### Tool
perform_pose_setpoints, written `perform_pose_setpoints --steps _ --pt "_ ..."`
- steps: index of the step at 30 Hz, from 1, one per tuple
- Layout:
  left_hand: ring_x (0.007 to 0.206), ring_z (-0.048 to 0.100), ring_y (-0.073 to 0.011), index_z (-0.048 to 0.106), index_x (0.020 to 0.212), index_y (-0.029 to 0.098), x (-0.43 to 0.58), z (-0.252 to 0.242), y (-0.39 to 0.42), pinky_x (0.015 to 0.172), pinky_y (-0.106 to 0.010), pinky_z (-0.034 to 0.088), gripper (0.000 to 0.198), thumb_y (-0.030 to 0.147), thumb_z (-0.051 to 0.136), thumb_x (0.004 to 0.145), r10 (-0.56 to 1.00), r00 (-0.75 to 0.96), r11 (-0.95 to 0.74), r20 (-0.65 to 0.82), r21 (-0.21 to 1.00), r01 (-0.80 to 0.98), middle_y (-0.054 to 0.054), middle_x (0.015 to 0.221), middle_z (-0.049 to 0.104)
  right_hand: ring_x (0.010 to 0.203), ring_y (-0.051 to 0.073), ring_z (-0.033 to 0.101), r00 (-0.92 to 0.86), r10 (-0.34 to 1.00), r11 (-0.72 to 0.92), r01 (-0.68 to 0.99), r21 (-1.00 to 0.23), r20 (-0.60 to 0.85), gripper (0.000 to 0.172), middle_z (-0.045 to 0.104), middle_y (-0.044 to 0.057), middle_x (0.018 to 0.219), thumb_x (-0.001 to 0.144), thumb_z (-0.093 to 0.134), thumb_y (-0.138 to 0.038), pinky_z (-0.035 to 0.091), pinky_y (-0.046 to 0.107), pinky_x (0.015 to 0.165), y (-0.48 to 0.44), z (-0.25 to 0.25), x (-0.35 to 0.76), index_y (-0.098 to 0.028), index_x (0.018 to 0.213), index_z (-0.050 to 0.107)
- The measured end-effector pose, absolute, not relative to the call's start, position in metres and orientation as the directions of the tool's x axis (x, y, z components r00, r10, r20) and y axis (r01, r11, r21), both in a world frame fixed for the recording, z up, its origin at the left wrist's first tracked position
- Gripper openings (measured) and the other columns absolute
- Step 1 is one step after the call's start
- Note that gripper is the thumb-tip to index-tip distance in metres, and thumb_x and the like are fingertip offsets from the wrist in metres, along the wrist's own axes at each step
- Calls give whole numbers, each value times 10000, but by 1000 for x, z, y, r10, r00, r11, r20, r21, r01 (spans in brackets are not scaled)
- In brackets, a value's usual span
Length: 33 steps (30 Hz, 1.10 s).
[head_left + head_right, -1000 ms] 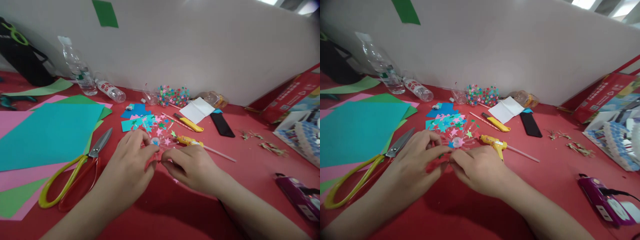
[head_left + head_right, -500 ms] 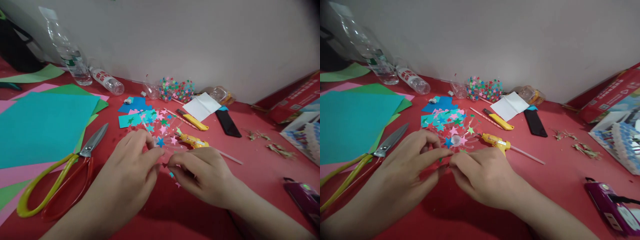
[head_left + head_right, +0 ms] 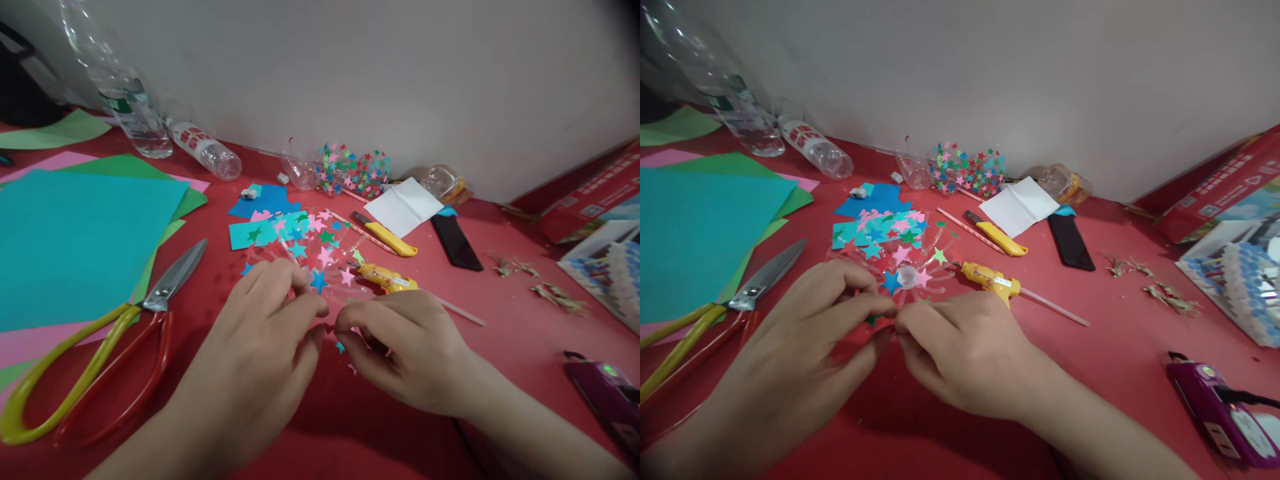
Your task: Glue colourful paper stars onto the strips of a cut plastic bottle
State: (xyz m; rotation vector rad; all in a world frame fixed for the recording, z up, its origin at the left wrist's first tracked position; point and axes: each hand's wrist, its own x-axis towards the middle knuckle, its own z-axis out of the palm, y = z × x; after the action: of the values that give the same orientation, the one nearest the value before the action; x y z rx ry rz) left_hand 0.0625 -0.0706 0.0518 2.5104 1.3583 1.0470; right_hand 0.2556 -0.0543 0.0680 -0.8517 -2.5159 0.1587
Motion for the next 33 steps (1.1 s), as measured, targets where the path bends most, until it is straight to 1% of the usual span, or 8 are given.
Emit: perform_pose_setpoints --steps 6,11,16,21,24,27,33 --pt "864 524 -223 602 877 174 66 54 -74 736 -426 486 233 13 455 794 779 342 -588 525 424 688 -63 896 533 475 97 389 -691 574 816 528 -236 440 149 491 -48 561 884 490 -125 263 263 483 -52 64 255 -174 773 577" --pt "879 522 -227 595 892 170 66 54 -73 733 -424 486 228 10 467 793 774 351 -593 527 409 694 -67 914 526 487 98 388 -693 560 825 517 -229 454 135 493 -46 570 852 505 -85 262 270 487 -52 63 254 -156 774 588" --pt "905 511 -225 587 909 177 64 52 -75 774 -425 475 218 19 484 800 774 350 -593 528 409 693 -63 938 516 483 96 379 -688 571 818 521 -244 448 130 477 -48 565 849 513 -87 257 271 482 -53 63 254 -151 770 594" --pt "934 506 -234 578 935 173 64 51 -76 809 -428 461 217 19 488 813 761 365 -604 536 380 701 -69 965 512 484 98 415 -679 588 807 532 -258 439 127 500 -42 569 851 519 -85 276 272 489 -52 63 254 -143 774 602" --pt "920 504 -234 574 926 166 65 51 -76 795 -424 460 214 12 475 814 753 373 -615 542 380 691 -74 958 510 491 97 438 -664 597 799 543 -259 450 109 522 -41 580 853 527 -95 283 269 494 -52 63 254 -144 799 608" --pt "899 506 -229 564 895 175 66 52 -76 769 -417 466 194 19 481 817 755 362 -615 547 400 679 -68 935 514 486 89 439 -640 614 786 550 -282 462 99 512 -52 576 851 533 -100 280 258 488 -53 62 253 -151 814 609" --pt "858 520 -211 560 838 179 68 54 -74 742 -409 475 182 14 486 817 776 323 -595 542 460 659 -57 890 528 467 67 411 -600 663 748 553 -367 449 72 463 -78 561 845 552 -101 275 227 477 -54 62 252 -162 844 592"
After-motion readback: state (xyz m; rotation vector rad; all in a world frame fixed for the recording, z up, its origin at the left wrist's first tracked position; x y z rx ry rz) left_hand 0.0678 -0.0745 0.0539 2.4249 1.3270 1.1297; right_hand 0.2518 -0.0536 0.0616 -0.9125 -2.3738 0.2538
